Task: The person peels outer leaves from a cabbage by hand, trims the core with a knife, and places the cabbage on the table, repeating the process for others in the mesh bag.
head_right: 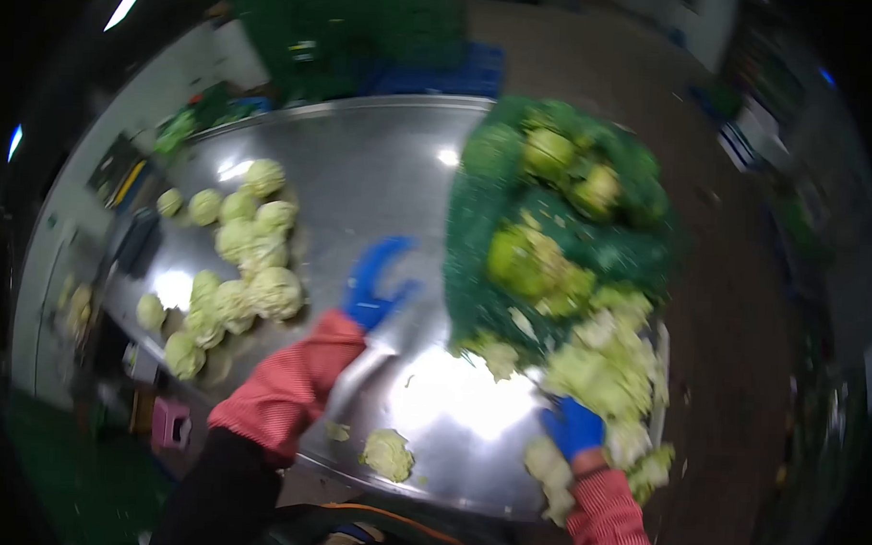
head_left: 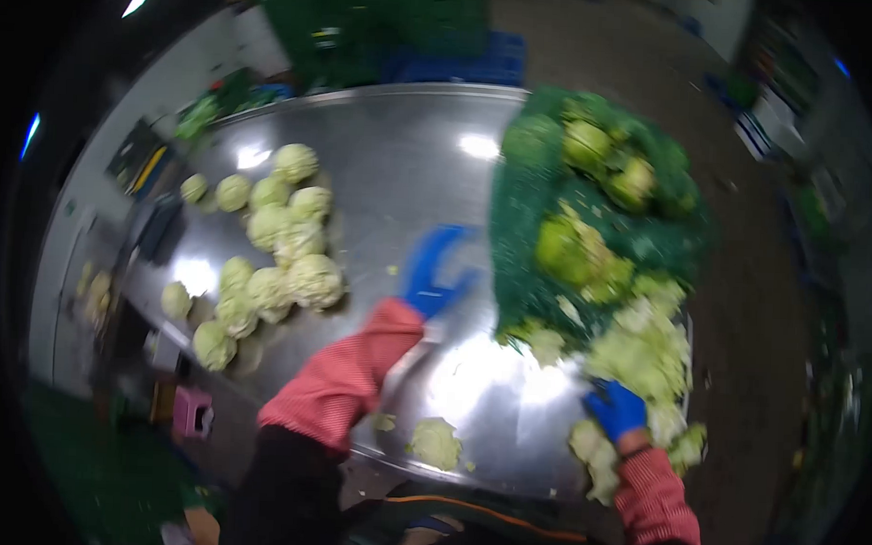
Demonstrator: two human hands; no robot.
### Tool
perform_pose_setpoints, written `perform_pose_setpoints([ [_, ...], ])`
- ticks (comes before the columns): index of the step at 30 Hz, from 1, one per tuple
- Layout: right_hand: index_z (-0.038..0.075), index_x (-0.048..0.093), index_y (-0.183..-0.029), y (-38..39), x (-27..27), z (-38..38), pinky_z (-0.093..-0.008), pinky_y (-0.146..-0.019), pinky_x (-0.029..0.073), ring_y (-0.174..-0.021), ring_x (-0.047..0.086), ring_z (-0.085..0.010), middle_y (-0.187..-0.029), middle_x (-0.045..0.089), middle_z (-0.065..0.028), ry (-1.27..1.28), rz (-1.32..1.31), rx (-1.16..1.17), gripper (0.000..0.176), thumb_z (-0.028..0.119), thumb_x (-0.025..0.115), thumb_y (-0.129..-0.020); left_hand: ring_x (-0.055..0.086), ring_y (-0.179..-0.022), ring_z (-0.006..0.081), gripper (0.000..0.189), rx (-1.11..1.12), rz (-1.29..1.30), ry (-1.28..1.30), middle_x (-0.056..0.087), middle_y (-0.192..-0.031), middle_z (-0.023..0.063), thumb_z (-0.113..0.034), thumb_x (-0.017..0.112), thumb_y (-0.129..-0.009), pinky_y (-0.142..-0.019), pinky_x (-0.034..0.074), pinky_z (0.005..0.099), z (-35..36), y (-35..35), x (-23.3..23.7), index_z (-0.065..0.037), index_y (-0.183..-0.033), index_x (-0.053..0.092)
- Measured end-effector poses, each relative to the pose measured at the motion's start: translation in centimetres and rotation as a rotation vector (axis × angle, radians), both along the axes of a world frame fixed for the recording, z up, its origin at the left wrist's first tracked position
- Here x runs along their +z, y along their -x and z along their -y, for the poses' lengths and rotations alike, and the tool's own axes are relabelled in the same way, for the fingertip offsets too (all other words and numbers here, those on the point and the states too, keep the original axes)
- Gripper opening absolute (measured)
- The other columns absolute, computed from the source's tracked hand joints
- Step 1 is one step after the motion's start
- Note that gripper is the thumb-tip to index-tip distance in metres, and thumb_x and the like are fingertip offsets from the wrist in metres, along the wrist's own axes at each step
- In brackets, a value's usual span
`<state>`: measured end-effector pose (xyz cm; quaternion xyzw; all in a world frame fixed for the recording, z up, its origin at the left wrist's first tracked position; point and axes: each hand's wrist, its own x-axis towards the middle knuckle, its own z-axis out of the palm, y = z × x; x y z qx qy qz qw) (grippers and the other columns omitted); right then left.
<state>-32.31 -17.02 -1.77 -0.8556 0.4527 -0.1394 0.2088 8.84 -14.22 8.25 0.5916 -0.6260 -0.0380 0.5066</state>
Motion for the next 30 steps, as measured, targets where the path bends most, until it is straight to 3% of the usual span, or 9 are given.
perform_pose_setpoints([
  [2, 0.011, 0.067, -0.105, 0.7, 0.6, 3.3, -0.0348, -0.057, 0.049, -0.063, 0.064, -0.0237, -0.082, 0.068, -0.0096, 0.078, 0.274, -0.045, 0.027, 0.032, 0.065, -0.088, 0.053, -0.118, 0.03, 0.052, -0.239, -0.189, -0.041, 0.057, -0.124, 0.0164, -0.02, 0.068, -0.087, -0.1, 0.041, 0.0394, 4.8, 6.3, 0.2, -0.003, -0.132, 0.05],
  [4, 0.007, 0.065, -0.109, -0.5, 2.1, 7.3, -0.0258, -0.048, 0.042, -0.052, 0.054, -0.0108, -0.07, 0.062, -0.003, -0.27, 0.64, -0.173, 0.026, 0.027, 0.06, -0.094, 0.054, -0.116, 0.0307, 0.056, -0.332, -0.319, -0.063, 0.057, -0.122, 0.0179, -0.021, 0.069, -0.087, -0.1, 0.041, 0.0373, 9.7, 10.2, 0.6, -0.005, -0.136, 0.046],
  [8, 0.01, 0.058, -0.121, -8.1, 7.7, 13.6, -0.0228, -0.034, 0.029, -0.037, 0.038, -0.006, -0.054, 0.05, -0.0001, -0.723, 1.154, -0.334, 0.042, 0.044, 0.049, -0.098, 0.05, -0.123, 0.0346, 0.065, -0.048, -0.322, -0.338, 0.052, -0.132, 0.0215, -0.044, 0.062, -0.088, -0.104, 0.038, 0.0408, 18.8, 11.6, -3.1, -0.006, -0.138, 0.045],
  [12, 0.017, 0.056, -0.115, -11.1, 1.9, 18.3, -0.0255, -0.031, 0.027, -0.033, 0.038, -0.0119, -0.056, 0.058, -0.0095, -1.133, 0.921, -0.492, 0.047, 0.058, 0.047, -0.093, 0.045, -0.129, 0.0376, 0.08, 0.154, -0.021, -0.849, 0.046, -0.138, 0.025, -0.063, 0.058, -0.081, -0.109, 0.035, 0.042, 21.9, 9.3, -5.9, -0.007, -0.137, 0.047],
  [14, 0.014, 0.055, -0.11, -12.2, 0.4, 18.4, -0.0262, -0.032, 0.029, -0.034, 0.042, -0.0136, -0.057, 0.06, -0.0104, -1.397, 0.937, -0.453, 0.051, 0.061, 0.047, -0.092, 0.05, -0.125, 0.035, 0.082, 0.093, -0.161, -0.808, 0.05, -0.134, 0.0248, -0.061, 0.066, -0.077, -0.107, 0.038, 0.0383, 21.6, 7.9, -6.7, -0.005, -0.134, 0.05],
  [16, 0.011, 0.054, -0.109, -12.7, -3.3, 18.9, -0.0265, -0.033, 0.031, -0.035, 0.044, -0.0141, -0.058, 0.061, -0.0106, -1.425, 1.037, -0.401, 0.05, 0.059, 0.046, -0.093, 0.056, -0.118, 0.0297, 0.08, -0.004, -0.553, -0.787, 0.056, -0.129, 0.0217, -0.054, 0.072, -0.076, -0.103, 0.042, 0.037, 20.2, 7.1, -6.2, -0.003, -0.133, 0.05],
  [18, 0.009, 0.053, -0.108, -13.4, -0.4, 17.3, -0.0261, -0.035, 0.035, -0.037, 0.046, -0.0134, -0.056, 0.061, -0.0088, -1.146, 0.953, -0.256, 0.048, 0.055, 0.047, -0.095, 0.059, -0.109, 0.0257, 0.079, 0.011, -0.583, -0.61, 0.06, -0.121, 0.0176, -0.046, 0.078, -0.074, -0.1, 0.044, 0.0357, 18.7, 6.6, -8.8, -0.003, -0.134, 0.049],
  [25, 0.008, 0.038, -0.142, -10.1, 10.0, 7.1, -0.0203, -0.041, 0.041, -0.049, 0.054, -0.0064, -0.07, 0.061, -0.0023, -0.885, 1.011, -0.189, 0.06, 0.038, 0.059, -0.094, 0.044, -0.125, 0.033, 0.093, -0.163, -0.516, -0.368, 0.041, -0.131, 0.0187, -0.038, 0.084, -0.068, -0.107, 0.036, 0.0396, 6.1, 9.8, 2.3, -0.003, -0.14, 0.036],
  [30, 0.011, 0.037, -0.144, -7.6, 7.3, -1.3, -0.0205, -0.041, 0.043, -0.05, 0.053, -0.0055, -0.074, 0.06, -0.0026, -0.943, 0.908, -0.228, 0.057, 0.036, 0.055, -0.097, 0.038, -0.125, 0.0334, 0.105, -0.182, -0.255, -0.362, 0.036, -0.13, 0.0171, -0.037, 0.087, -0.062, -0.108, 0.034, 0.0419, -3.9, 11.9, 1.6, -0.004, -0.143, 0.03],
])
